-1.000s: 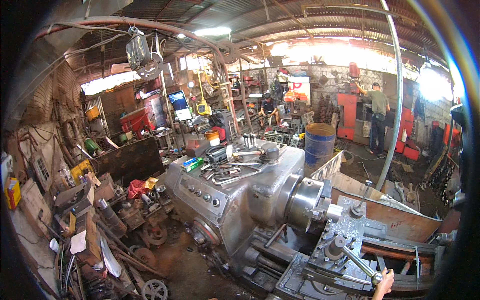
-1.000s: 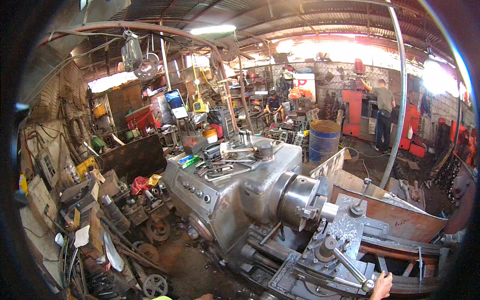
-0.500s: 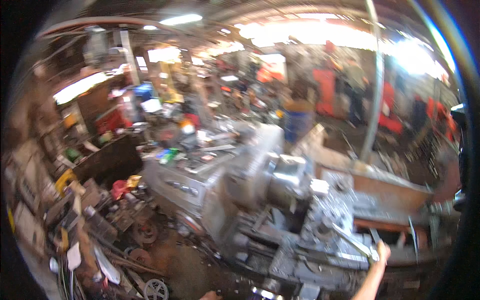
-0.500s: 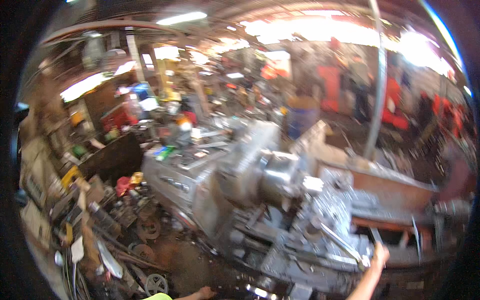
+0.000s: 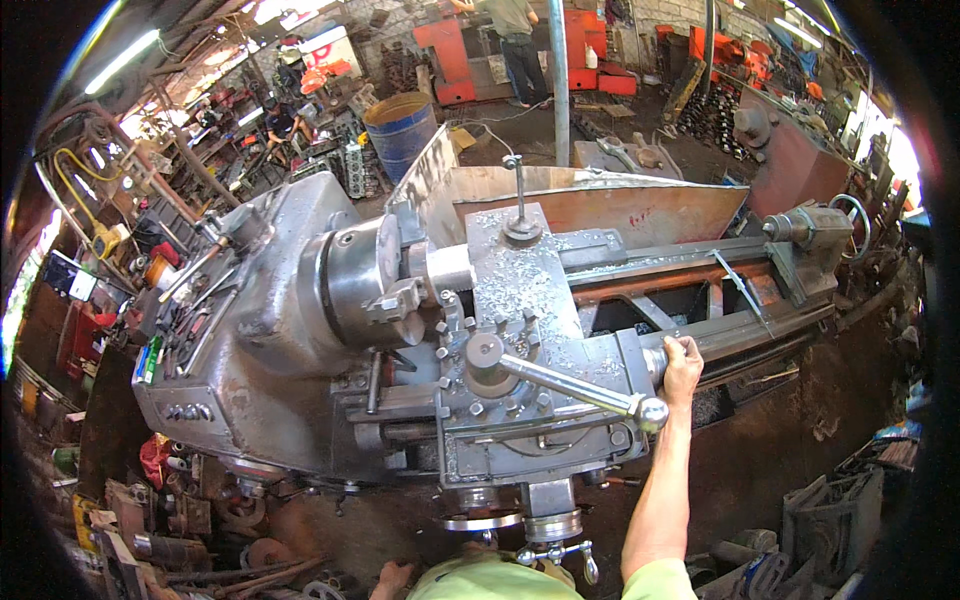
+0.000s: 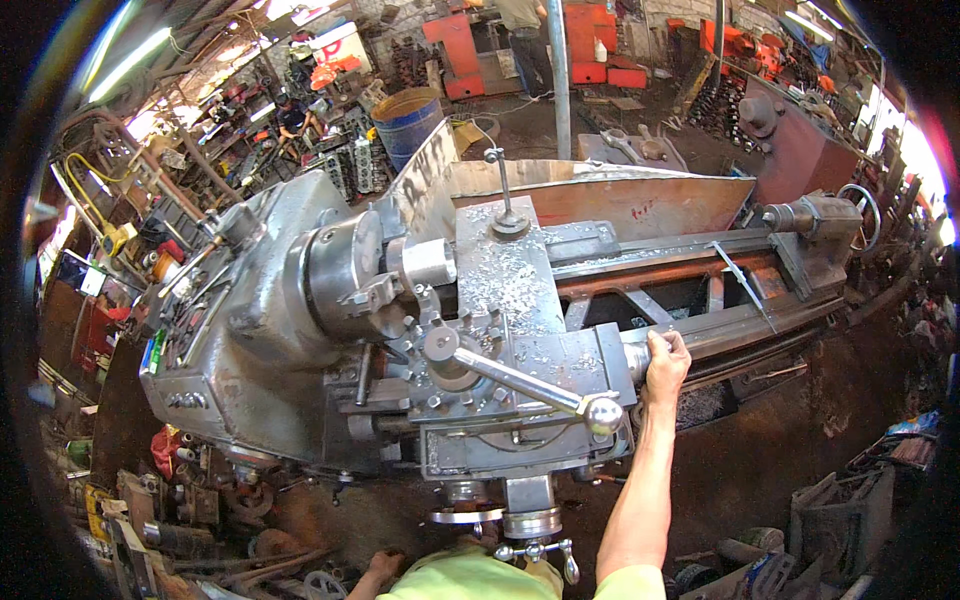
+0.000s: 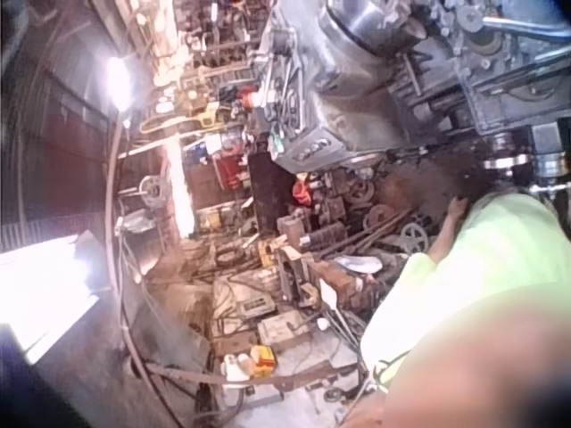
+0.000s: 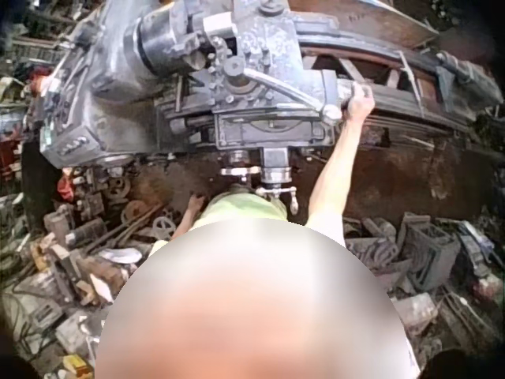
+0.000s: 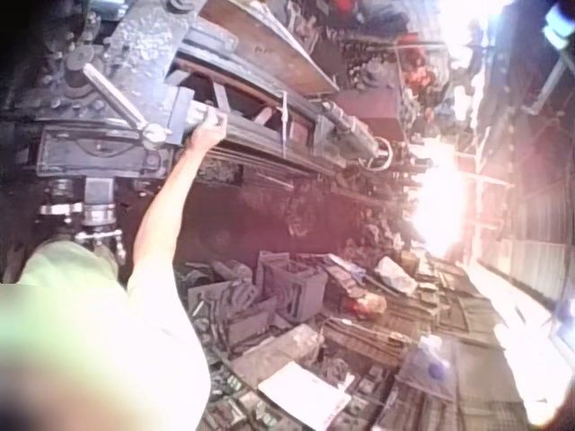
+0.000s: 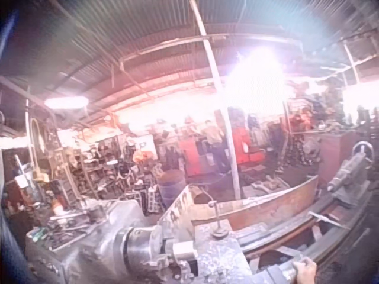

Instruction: The person operates a metal lathe, using both hands to turn control wheels and levers while a cylindrical metal workpiece rotates in the chuck. The person repeatedly adjusts the tool carriage and cross-slide, then repositions hands on the control panel and wheels throughout the clip.

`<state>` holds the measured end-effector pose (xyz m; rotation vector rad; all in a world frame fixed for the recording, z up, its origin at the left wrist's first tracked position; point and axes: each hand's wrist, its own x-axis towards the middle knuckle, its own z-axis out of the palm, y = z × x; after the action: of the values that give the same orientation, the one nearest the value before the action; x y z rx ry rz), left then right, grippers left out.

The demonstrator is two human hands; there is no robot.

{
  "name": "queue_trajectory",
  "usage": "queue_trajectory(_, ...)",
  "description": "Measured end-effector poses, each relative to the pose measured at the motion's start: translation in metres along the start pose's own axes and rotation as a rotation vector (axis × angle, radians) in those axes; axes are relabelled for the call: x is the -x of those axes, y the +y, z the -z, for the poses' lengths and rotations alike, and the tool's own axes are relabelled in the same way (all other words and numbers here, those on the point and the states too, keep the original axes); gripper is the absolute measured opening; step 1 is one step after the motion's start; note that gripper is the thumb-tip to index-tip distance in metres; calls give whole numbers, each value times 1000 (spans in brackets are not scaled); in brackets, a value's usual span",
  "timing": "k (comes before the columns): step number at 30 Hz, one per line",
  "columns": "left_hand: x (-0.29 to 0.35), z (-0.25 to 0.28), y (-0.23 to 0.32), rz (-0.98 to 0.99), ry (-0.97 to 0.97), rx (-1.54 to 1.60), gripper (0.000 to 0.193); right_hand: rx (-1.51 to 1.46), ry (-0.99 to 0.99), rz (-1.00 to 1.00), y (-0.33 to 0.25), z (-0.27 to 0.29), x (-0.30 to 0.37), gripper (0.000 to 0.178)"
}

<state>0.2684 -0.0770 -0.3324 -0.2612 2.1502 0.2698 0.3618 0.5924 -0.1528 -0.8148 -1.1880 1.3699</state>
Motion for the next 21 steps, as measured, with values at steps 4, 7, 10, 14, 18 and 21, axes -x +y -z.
queue_trajectory(4,0,18,1,-20,-61,-92,49,-263,-80,73,7,5,7,15)
queue_trajectory(7,-6,42,9,-74,-10,-284,60,-285,-82,56,9,9,6,14)
queue_trajectory(10,-16,59,25,-76,-17,-189,65,-270,-29,-28,7,11,6,14)
queue_trajectory(14,-17,62,51,-145,78,-147,68,458,275,65,-10,10,16,27)
queue_trajectory(18,-2,58,79,-133,86,-177,64,88,215,-552,-41,7,22,52)
queue_trajectory(21,15,54,85,-232,113,-152,56,24,215,-649,-48,-2,17,46)
